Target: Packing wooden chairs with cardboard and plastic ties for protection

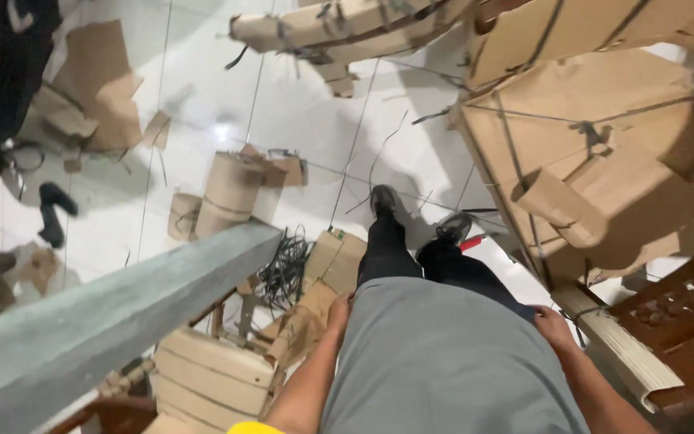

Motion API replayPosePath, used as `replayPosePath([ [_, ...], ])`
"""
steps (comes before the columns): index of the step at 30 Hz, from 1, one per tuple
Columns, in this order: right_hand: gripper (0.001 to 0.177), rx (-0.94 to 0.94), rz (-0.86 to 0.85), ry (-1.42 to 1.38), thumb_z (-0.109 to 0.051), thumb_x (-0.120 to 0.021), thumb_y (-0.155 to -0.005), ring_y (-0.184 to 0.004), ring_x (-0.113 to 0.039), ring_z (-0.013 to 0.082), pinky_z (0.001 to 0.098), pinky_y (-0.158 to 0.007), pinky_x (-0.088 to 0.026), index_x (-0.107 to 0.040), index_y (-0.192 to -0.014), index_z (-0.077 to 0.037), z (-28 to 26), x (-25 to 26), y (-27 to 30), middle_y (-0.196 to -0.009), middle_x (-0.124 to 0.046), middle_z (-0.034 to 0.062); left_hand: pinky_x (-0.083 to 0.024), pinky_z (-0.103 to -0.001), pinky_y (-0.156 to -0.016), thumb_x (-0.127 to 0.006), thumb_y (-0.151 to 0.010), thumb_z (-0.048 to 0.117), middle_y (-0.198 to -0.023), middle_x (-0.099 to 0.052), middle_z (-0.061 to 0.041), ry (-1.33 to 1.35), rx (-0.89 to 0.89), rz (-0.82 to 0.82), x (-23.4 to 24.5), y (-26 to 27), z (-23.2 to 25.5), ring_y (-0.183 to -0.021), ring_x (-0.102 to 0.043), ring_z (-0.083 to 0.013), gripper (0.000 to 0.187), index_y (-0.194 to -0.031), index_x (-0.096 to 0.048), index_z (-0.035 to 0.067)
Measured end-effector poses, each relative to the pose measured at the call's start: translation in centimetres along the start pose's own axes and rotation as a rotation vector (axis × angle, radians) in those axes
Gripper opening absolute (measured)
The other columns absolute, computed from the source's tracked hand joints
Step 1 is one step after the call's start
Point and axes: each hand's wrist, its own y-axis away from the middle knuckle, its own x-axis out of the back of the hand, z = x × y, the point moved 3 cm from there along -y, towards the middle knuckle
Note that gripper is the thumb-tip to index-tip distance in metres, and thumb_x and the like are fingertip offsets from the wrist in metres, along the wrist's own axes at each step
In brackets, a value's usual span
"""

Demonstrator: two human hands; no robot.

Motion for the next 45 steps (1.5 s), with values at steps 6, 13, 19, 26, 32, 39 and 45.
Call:
replayPosePath([
  [6, 0.053, 0.147, -0.094, -0.127, -0.045, -0.063, -0.098, -0.131, -0.056, 0.0529, 0.0585, -0.110, -0.043, -0.071, -0.139, -0.011, -17.3, 8.4, 6.2, -0.134, -0.068, 0.0327, -0.050, -0.049, -0.107, -0.057, -0.100, 0.043, -0.128, -0.073, -0.008, 0.109, 0.253, 0.007, -3.9, 1.0, -5.4, -0.127, -0.063, -0.0322, 0.041, -0.136, -0.067, 0.025],
  [13, 0.048, 0.186, -0.103, 0.082, -0.048, -0.065, -0.096, -0.131, -0.058, 0.0422, 0.0529, -0.110, -0.044, -0.071, -0.137, -0.025, -25.2, 9.6, 5.8, -0.129, -0.072, 0.0234, -0.049, -0.050, -0.106, -0.063, -0.095, 0.032, -0.118, -0.074, -0.010, 0.266, 0.225, 0.189, -5.2, 8.0, -2.6, -0.121, -0.065, -0.0328, 0.026, -0.115, -0.073, 0.018],
  [19, 0.044, 0.277, -0.054, 0.019, -0.045, -0.065, -0.094, -0.128, -0.061, 0.0409, 0.0511, -0.108, -0.048, -0.074, -0.132, -0.024, -26.4, 10.3, 6.3, -0.130, -0.071, 0.0194, -0.049, -0.048, -0.100, -0.058, -0.099, 0.041, -0.115, -0.075, -0.011, 0.385, 0.241, 0.143, -7.7, 6.4, -7.6, -0.116, -0.066, -0.0347, 0.032, -0.113, -0.071, 0.015],
  [26, 0.051, 0.180, -0.011, -0.236, -0.047, -0.065, -0.089, -0.106, -0.071, 0.0336, 0.0463, -0.092, -0.056, -0.073, -0.130, -0.018, -21.1, 8.6, 7.3, -0.106, -0.077, 0.0183, -0.039, -0.047, -0.085, -0.050, -0.099, 0.039, -0.100, -0.060, -0.011, 0.099, 0.093, 0.105, -1.9, 3.8, -10.0, -0.100, -0.052, -0.0296, 0.025, -0.100, -0.054, 0.014],
  [32, 0.040, -0.203, 0.109, -0.712, -0.028, -0.060, -0.095, -0.092, -0.068, 0.0277, 0.0399, -0.076, -0.053, -0.065, -0.130, -0.010, -15.1, 10.1, 12.2, -0.110, -0.070, 0.0173, -0.039, -0.039, -0.072, -0.053, -0.096, 0.035, -0.087, -0.062, -0.004, -0.100, 0.115, 0.107, 3.6, 1.4, -0.2, -0.085, -0.053, -0.0172, 0.018, -0.090, -0.055, 0.018],
  [39, 0.065, -0.387, 0.350, -0.996, -0.029, -0.064, -0.093, -0.086, -0.062, 0.0296, 0.0454, -0.066, -0.049, -0.044, -0.151, -0.007, -10.3, 14.2, 8.0, -0.131, -0.062, 0.0150, -0.048, -0.036, -0.090, -0.058, -0.092, 0.037, -0.114, -0.080, -0.004, -0.279, 0.123, 0.025, 7.9, 0.1, 4.8, -0.107, -0.070, -0.0200, 0.037, -0.118, -0.076, 0.017],
  [45, 0.077, -0.368, 0.552, -0.857, -0.040, -0.068, -0.084, -0.122, -0.061, 0.0374, 0.0459, -0.094, -0.049, -0.039, -0.148, -0.008, -5.0, 15.8, -1.5, -0.140, -0.062, 0.0149, -0.049, -0.036, -0.090, -0.059, -0.088, 0.049, -0.107, -0.080, -0.004, -0.604, 0.334, 0.057, 11.4, -2.1, -2.3, -0.104, -0.072, -0.0280, 0.032, -0.106, -0.081, 0.033],
])
